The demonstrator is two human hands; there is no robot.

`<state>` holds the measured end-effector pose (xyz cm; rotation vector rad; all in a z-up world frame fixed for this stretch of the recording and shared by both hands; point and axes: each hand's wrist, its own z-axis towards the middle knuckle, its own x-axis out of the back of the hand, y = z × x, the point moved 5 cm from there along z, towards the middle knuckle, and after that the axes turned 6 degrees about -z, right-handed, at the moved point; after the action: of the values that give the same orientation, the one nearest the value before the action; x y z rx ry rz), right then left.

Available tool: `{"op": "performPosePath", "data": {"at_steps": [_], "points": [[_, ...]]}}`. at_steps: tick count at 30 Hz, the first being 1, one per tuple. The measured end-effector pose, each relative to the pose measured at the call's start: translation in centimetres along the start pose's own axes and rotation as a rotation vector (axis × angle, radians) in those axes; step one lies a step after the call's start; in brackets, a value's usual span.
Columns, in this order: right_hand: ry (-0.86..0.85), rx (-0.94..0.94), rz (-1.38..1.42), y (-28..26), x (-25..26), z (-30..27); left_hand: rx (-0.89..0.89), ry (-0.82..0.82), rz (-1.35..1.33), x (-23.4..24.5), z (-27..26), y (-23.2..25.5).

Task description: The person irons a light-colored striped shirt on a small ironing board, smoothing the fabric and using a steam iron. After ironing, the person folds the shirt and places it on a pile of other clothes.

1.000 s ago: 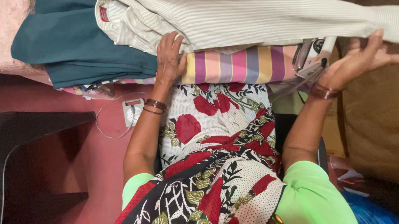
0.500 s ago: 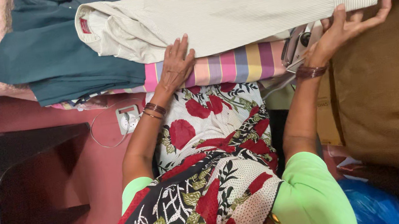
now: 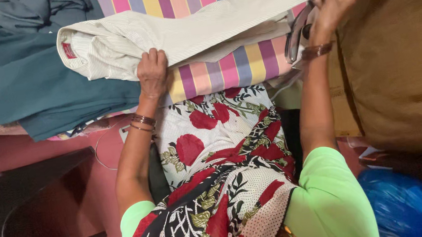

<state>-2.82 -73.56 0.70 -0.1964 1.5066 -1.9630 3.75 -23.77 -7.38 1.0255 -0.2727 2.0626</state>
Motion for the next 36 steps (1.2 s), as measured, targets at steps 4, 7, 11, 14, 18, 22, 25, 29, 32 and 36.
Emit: {"op": "performPosePath", "data": {"at_steps": [4,7,11,14,18,22,25,29,32,36], "points": [[-0.135,-0.27,-0.108,7.3,-2.0,0.2,0.02,-0.014,0.032,0.7,-1.7,1.0],[-0.205,-0.342,0.187,10.4,-2.3,0.3,0.062,0.032,0.004,0.6,-2.4,1.9],[-0.208,-0.407,0.349,12.8,-1.1,-0.5,-0.037,-0.006,-0.044,0.1,-3.4,3.3],[-0.049,-0.49,-0.015,14.0,0.2,-0.9,-0.039,-0.04,-0.068,-0.6,-3.2,3.5],[-0.058,-0.422,-0.114,12.8,1.1,-1.6,-0.03,-0.101,0.009,-1.2,-2.9,4.1],[-0.153,-0.324,0.19,8.0,1.6,-1.4,0.025,-0.117,-0.18,-0.7,-1.4,4.7],[-0.232,-0.23,0.313,3.1,1.0,-2.8,0.037,-0.019,-0.274,-0.8,0.0,4.8],[-0.315,-0.251,0.46,-2.8,0.6,-6.1,0.258,-0.054,-0.344,-4.8,2.3,2.2],[-0.314,-0.255,0.577,-5.4,0.1,-7.9,0.291,-0.062,-0.309,-8.0,3.9,-0.6],[-0.305,-0.291,0.597,-6.7,0.1,-9.2,0.226,-0.112,-0.194,-10.8,6.8,-4.2]]}}
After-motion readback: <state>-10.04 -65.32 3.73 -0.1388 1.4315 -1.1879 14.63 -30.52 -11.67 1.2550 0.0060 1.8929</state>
